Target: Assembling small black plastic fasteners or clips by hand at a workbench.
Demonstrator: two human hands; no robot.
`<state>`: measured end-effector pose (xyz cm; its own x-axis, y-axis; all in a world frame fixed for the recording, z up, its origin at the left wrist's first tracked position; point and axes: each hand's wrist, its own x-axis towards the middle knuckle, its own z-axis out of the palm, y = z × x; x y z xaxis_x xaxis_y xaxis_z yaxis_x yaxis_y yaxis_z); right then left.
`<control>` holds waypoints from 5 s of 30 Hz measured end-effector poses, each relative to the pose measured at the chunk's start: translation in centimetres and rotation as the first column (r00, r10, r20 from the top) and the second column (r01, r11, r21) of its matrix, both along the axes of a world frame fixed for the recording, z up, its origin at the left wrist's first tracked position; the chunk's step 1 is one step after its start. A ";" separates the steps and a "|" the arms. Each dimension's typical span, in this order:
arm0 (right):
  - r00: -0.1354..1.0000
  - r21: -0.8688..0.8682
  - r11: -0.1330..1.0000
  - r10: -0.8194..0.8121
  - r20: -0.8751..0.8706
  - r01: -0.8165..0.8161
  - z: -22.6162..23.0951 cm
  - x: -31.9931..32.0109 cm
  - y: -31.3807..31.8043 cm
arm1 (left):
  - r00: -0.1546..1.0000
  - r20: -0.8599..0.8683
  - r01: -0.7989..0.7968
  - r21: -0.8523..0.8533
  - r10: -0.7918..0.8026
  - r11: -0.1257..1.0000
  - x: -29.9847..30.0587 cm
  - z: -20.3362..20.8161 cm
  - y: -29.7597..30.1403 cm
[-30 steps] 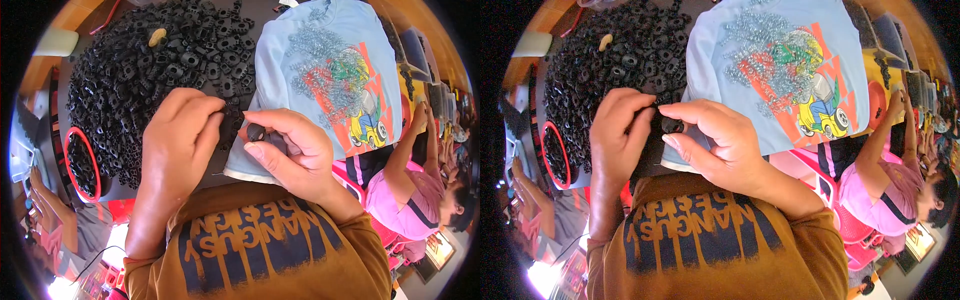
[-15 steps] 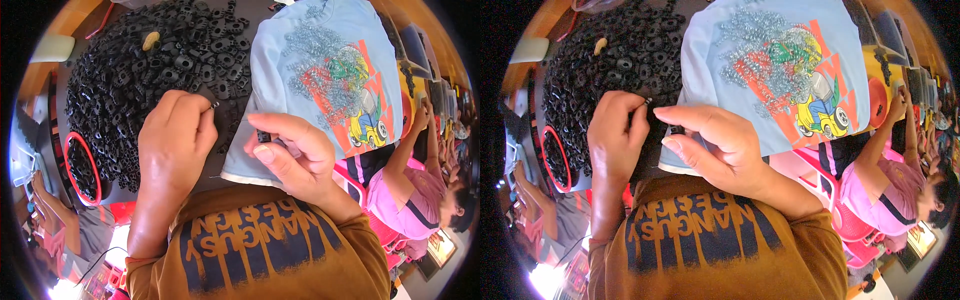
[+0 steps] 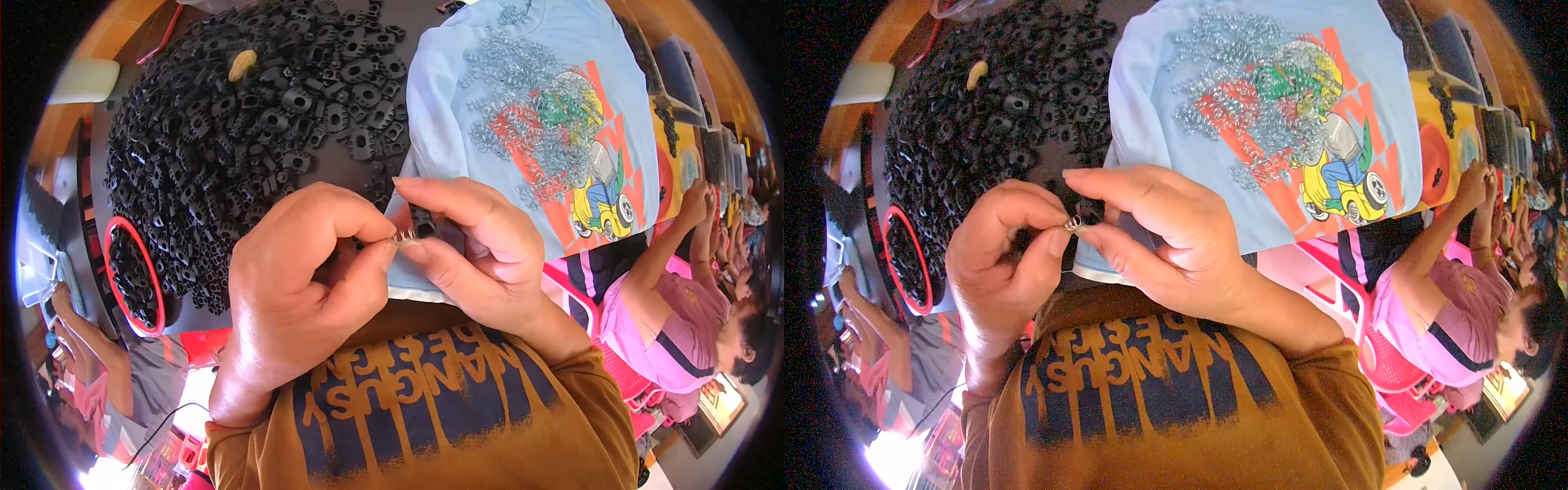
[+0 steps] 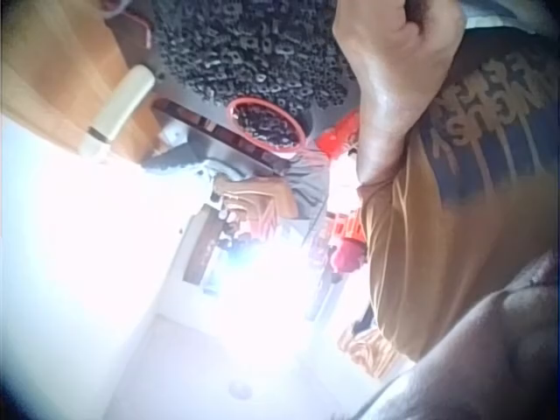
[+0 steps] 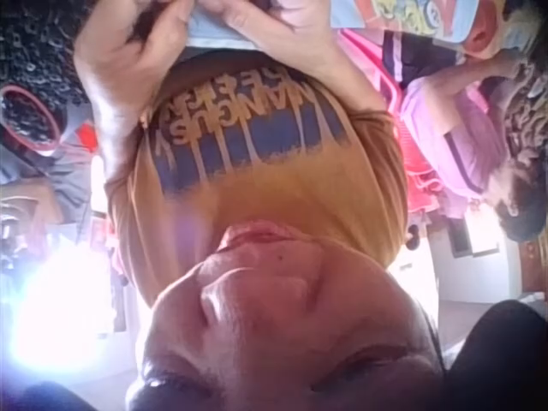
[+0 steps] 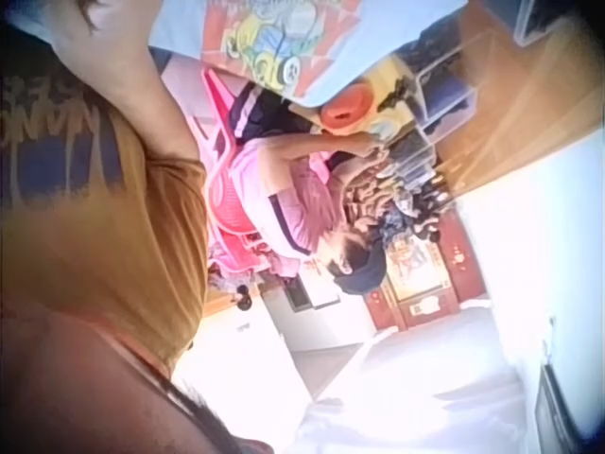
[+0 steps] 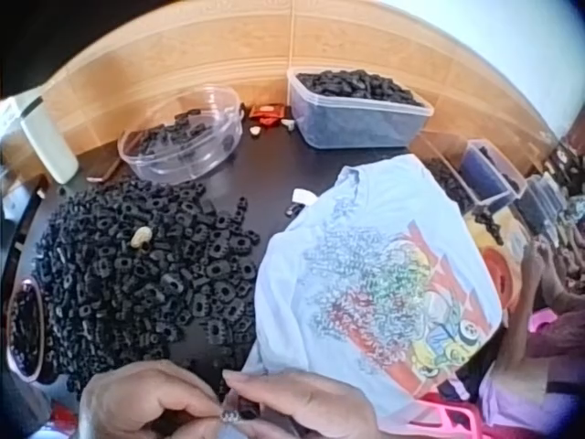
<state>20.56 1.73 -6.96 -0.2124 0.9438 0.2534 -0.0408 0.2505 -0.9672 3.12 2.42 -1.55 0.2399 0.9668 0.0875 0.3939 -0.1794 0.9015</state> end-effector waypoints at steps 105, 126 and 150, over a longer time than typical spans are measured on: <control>0.991 0.087 0.995 0.038 0.130 -0.050 0.8 0.2 0.1 | 0.918 0.377 0.023 -0.355 0.121 0.935 0.4 0.2 -1.1; 0.988 0.055 0.995 0.076 0.138 -0.085 1.1 0.4 0.2 | 0.977 0.204 0.000 -0.272 0.058 0.962 -0.7 0.4 -0.6; 0.974 0.198 0.972 0.087 0.208 -0.129 0.4 0.8 0.4 | 0.909 -0.273 0.347 0.080 -0.314 0.934 -0.8 0.8 1.4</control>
<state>21.34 2.10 -6.53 -0.3754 0.8428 0.3856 0.1068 0.4526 -0.8853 2.29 3.85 -0.77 0.5737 0.8135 0.0956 0.5034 -0.4423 0.7423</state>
